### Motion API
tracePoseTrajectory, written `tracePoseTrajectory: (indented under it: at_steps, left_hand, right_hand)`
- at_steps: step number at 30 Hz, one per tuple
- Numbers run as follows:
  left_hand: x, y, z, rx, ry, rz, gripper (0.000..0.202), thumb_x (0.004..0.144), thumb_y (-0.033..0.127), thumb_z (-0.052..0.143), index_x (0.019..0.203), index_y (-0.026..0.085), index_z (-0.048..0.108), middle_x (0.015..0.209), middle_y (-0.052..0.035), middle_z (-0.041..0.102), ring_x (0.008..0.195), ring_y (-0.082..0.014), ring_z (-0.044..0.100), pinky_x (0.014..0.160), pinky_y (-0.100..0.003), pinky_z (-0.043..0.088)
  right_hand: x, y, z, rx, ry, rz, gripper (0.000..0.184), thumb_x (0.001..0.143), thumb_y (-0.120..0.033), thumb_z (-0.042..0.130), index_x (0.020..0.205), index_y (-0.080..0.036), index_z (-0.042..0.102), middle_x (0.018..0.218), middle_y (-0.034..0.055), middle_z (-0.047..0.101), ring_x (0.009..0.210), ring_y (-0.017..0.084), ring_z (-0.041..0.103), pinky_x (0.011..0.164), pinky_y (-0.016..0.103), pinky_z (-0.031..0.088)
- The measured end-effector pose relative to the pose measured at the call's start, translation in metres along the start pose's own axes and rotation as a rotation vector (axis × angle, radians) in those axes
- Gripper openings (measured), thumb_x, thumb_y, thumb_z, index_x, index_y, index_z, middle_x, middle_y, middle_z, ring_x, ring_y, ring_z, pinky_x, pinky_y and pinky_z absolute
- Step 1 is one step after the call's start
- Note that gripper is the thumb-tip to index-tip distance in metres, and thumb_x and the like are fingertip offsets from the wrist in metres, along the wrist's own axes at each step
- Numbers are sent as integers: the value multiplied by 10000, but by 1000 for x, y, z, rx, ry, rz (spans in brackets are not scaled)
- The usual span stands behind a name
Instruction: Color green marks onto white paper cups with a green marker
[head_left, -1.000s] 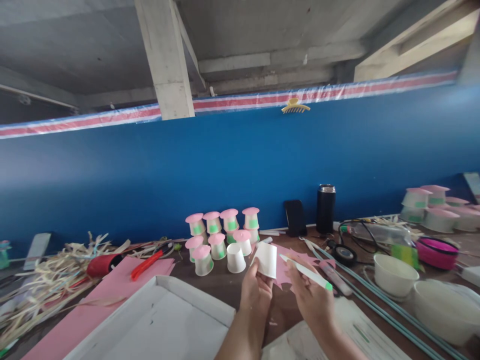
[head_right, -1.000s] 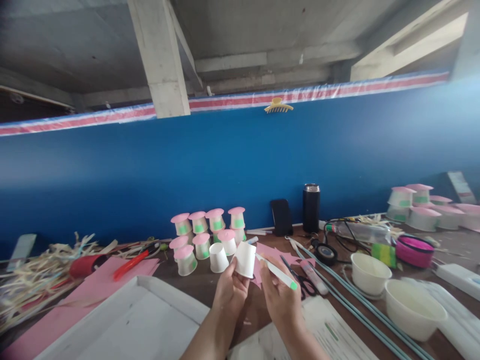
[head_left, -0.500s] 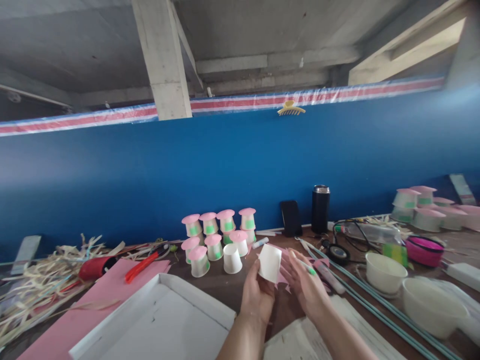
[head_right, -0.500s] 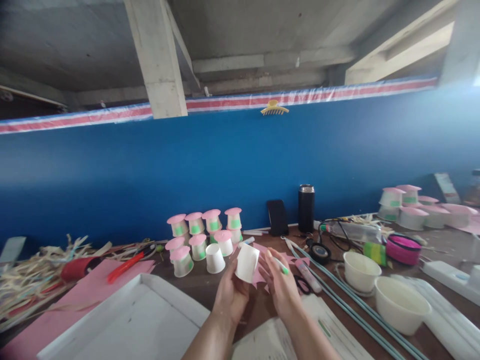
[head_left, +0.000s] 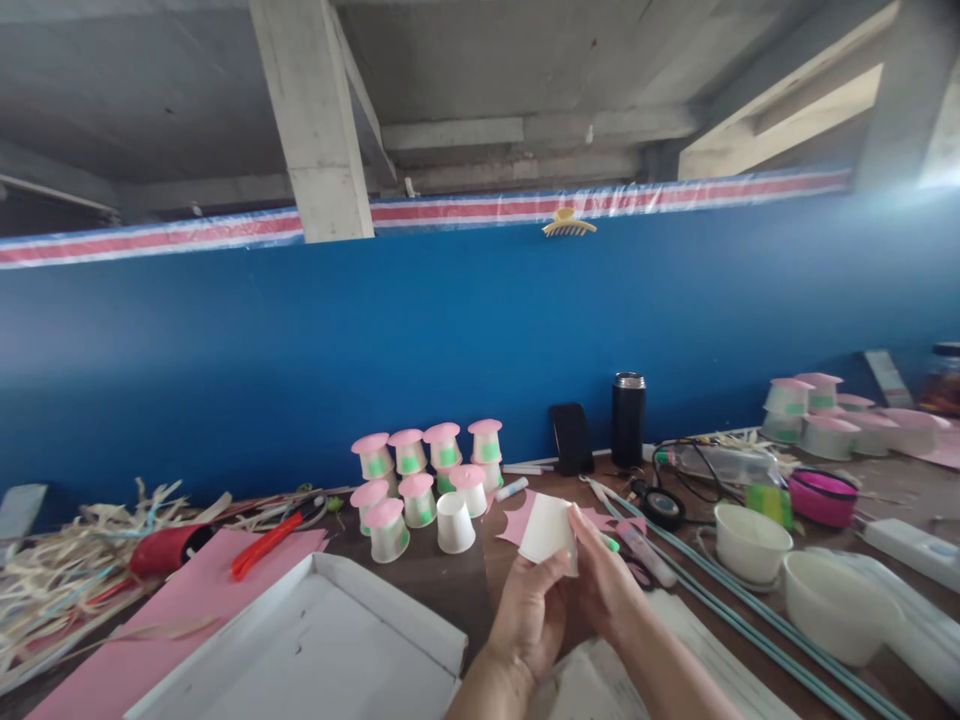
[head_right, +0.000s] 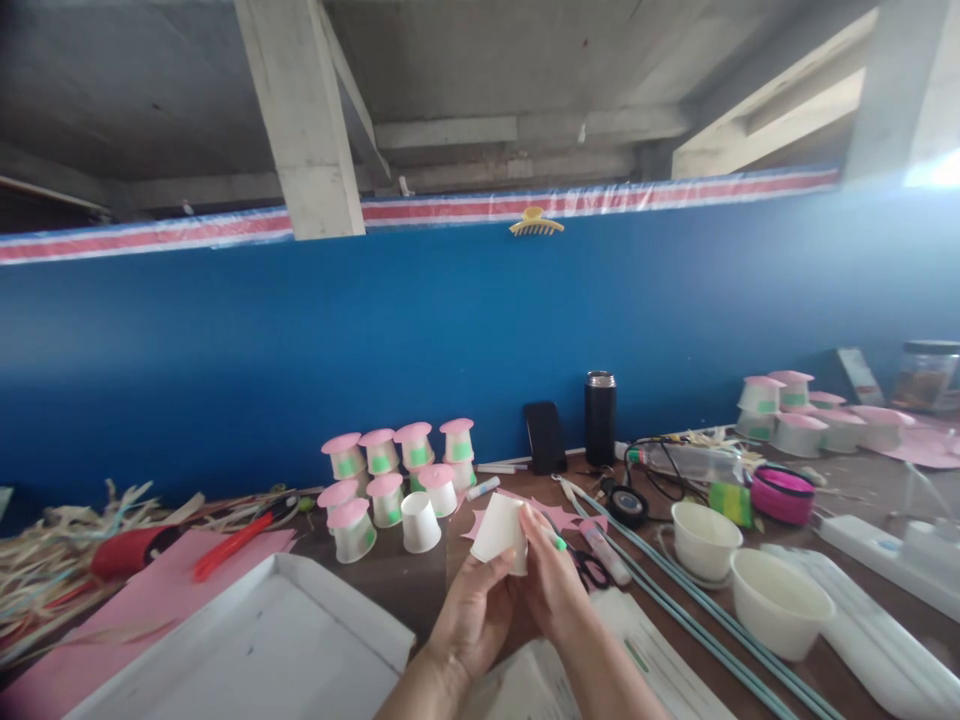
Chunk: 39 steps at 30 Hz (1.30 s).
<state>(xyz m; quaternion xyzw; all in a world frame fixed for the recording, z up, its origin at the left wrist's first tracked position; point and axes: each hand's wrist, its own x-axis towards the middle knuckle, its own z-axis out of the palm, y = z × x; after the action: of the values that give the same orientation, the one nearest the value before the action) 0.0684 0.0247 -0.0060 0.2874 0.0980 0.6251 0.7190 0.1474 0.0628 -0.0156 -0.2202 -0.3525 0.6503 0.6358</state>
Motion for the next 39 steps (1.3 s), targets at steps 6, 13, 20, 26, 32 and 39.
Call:
tracePoseTrajectory:
  at_steps: [6, 13, 20, 26, 32, 39]
  left_hand:
    - [7, -3, -10, -9, 172, 25, 361, 728, 94, 619, 1089, 105, 602, 947, -121, 698, 931, -215, 650, 848, -305, 493]
    - [13, 0, -25, -64, 422, 101, 403, 686, 25, 629, 1059, 166, 579, 992, -96, 684, 886, -192, 664, 740, -274, 549]
    - [15, 2, -29, -118, 466, 93, 225, 695, 19, 573, 880, 145, 598, 917, -83, 684, 923, -185, 652, 794, -263, 533]
    - [17, 4, -29, -156, 449, 56, 207, 681, 8, 530, 823, 146, 593, 855, -81, 678, 889, -179, 655, 789, -254, 530]
    - [16, 6, -24, -152, 469, 48, 210, 670, 20, 494, 815, 135, 593, 822, -78, 666, 872, -175, 658, 755, -234, 533]
    - [14, 8, -20, -140, 459, 71, 243, 654, 18, 502, 847, 145, 580, 811, -67, 661, 836, -168, 658, 726, -240, 535]
  right_hand:
    - [5, 2, -11, -487, 200, -179, 460, 806, -500, 521, 1169, -221, 568, 1023, 42, 679, 879, 199, 654, 669, 266, 526]
    - [-11, -13, -3, -876, 325, -540, 408, 841, -454, 478, 1120, -182, 599, 886, 56, 659, 900, 207, 612, 757, 293, 495]
    - [-22, -8, 1, -1016, 156, -603, 239, 849, -374, 501, 993, -205, 590, 926, 55, 657, 793, 173, 618, 693, 256, 496]
    - [-19, -6, -1, -1066, 115, -574, 226, 840, -394, 513, 929, -202, 594, 831, 50, 662, 716, 171, 628, 625, 244, 505]
    - [-18, -9, 2, -1174, 139, -694, 222, 848, -369, 497, 870, -194, 632, 889, 74, 673, 789, 188, 627, 704, 269, 506]
    - [-17, -8, -2, -1223, 161, -745, 203, 850, -338, 503, 903, -203, 644, 896, 54, 680, 783, 176, 635, 722, 265, 501]
